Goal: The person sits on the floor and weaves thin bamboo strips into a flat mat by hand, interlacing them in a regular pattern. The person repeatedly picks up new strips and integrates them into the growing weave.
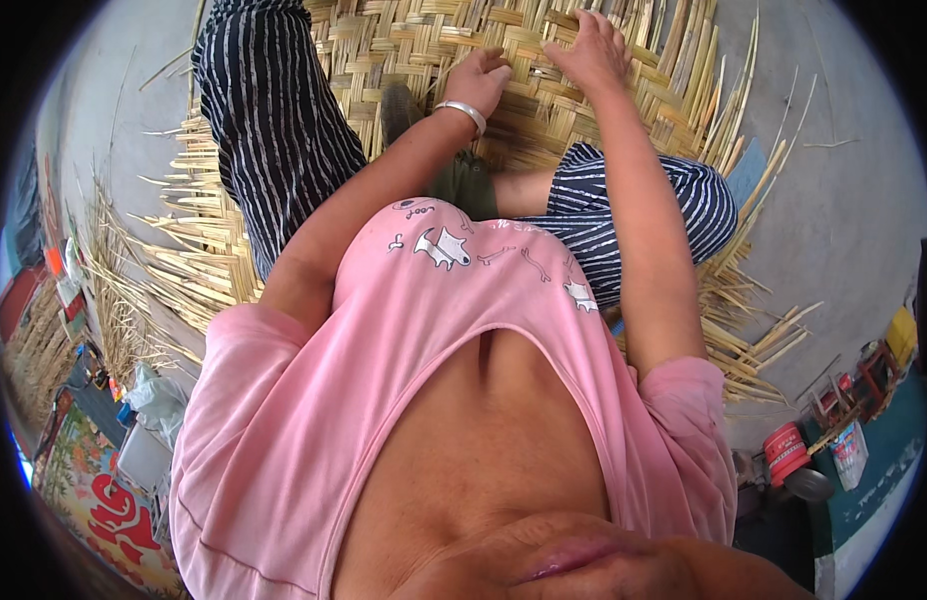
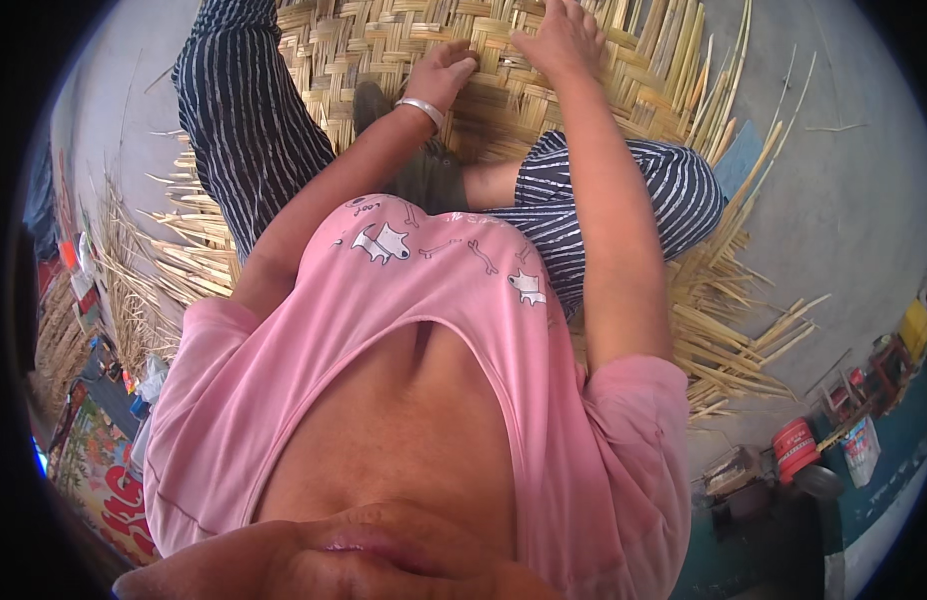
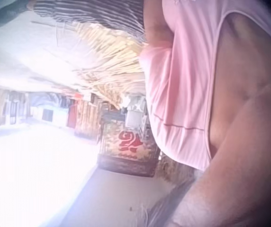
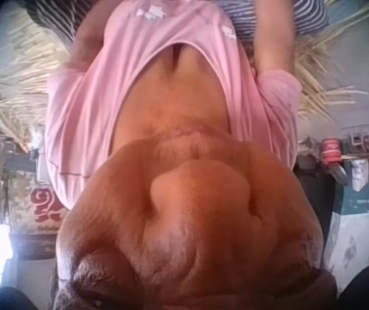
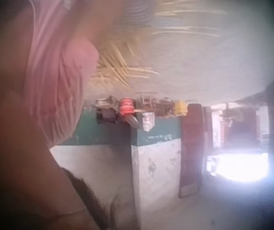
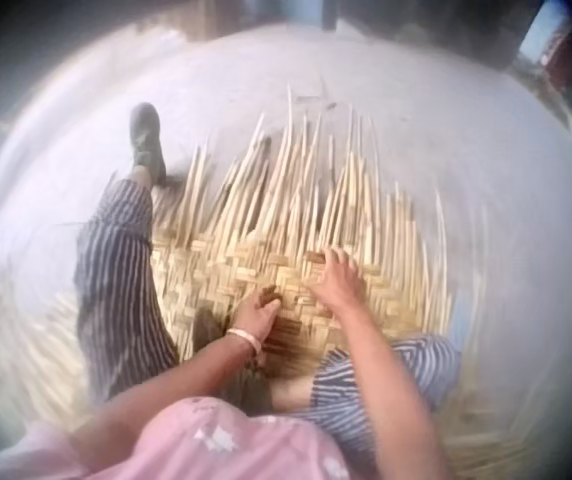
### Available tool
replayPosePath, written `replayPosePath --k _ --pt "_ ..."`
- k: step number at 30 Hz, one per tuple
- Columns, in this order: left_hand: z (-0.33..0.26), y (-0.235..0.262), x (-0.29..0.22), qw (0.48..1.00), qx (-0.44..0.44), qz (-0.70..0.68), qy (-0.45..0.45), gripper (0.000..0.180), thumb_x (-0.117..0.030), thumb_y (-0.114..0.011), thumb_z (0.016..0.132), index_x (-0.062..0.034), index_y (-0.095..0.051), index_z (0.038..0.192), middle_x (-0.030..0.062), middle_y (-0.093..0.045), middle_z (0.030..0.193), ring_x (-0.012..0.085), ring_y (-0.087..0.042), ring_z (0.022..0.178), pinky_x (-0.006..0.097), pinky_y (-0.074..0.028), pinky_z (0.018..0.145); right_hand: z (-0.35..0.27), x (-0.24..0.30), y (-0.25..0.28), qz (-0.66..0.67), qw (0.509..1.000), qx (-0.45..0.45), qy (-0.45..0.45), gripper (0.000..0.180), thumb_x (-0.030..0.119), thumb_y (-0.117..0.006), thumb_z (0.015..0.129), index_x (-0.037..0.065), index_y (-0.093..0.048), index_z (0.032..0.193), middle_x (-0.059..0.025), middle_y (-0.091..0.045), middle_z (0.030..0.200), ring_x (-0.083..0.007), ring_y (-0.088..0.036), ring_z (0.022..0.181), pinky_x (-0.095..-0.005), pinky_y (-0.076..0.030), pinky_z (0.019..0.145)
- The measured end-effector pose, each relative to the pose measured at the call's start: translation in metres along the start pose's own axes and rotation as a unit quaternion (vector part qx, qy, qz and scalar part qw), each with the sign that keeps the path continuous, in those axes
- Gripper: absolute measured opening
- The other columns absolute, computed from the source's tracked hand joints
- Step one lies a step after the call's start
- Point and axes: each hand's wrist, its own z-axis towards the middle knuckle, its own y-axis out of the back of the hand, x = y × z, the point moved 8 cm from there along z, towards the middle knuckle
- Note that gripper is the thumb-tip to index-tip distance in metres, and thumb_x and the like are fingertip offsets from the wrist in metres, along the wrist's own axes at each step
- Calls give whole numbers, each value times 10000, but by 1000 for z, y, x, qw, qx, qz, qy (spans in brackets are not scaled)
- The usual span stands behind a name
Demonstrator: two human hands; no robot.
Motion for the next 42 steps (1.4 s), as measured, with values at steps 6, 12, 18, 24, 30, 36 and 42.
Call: replayPosePath --k 6,12,18,24,30,36,42 --pt "2 -7 7 997 76 -9 20 533 -176 -649 974 44 -526 1443 163 -671 1347 200 -655 1157 312 -528 946 9 -1 -6 -35 999 6 -27 860 545 -757 770 188 -485 1504 -88 -438 1570 -347 -387 1445 -514 -288 1193" --pt "3 -6 -2 992 118 17 41 519 -181 -658 968 5 -553 1441 127 -679 1345 186 -660 1142 313 -533 931 5 9 5 -8 998 -6 -56 858 556 -757 753 169 -506 1477 -123 -470 1534 -357 -416 1417 -514 -289 1184" --pt "13 -5 9 985 153 65 49 533 -184 -659 968 -8 -549 1458 90 -705 1300 144 -670 1083 289 -527 861 -5 49 42 21 982 61 -180 856 475 -815 793 105 -452 1474 -136 -450 1509 -351 -361 1441 -512 -270 1202" --pt "14 -7 6 981 170 75 53 491 -194 -661 971 -23 -587 1425 70 -731 1241 135 -674 1069 284 -520 854 0 52 41 -11 978 87 -189 864 489 -816 786 106 -454 1471 -147 -456 1498 -357 -380 1428 -509 -286 1191" --pt "7 -11 -5 982 173 73 24 467 -193 -662 969 -19 -603 1399 88 -710 1288 153 -677 1108 305 -519 958 16 21 7 -44 992 22 -120 885 578 -781 721 163 -518 1457 -161 -483 1511 -373 -430 1399 -509 -293 1172" --pt "-11 -7 8 994 73 -80 29 441 -138 -646 967 37 -594 1368 141 -707 1264 208 -682 1139 320 -528 990 13 -3 -4 0 999 -16 -50 865 576 -761 759 156 -509 1472 -174 -468 1530 -367 -415 1420 -529 -280 1180" --pt "-25 26 43 981 -65 -151 100 287 -89 -610 979 36 -640 1236 128 -717 1129 210 -711 1046 296 -564 850 -23 57 15 -59 998 10 -33 957 477 -808 785 75 -387 1543 -162 -374 1602 -355 -270 1516 -513 -199 1245"
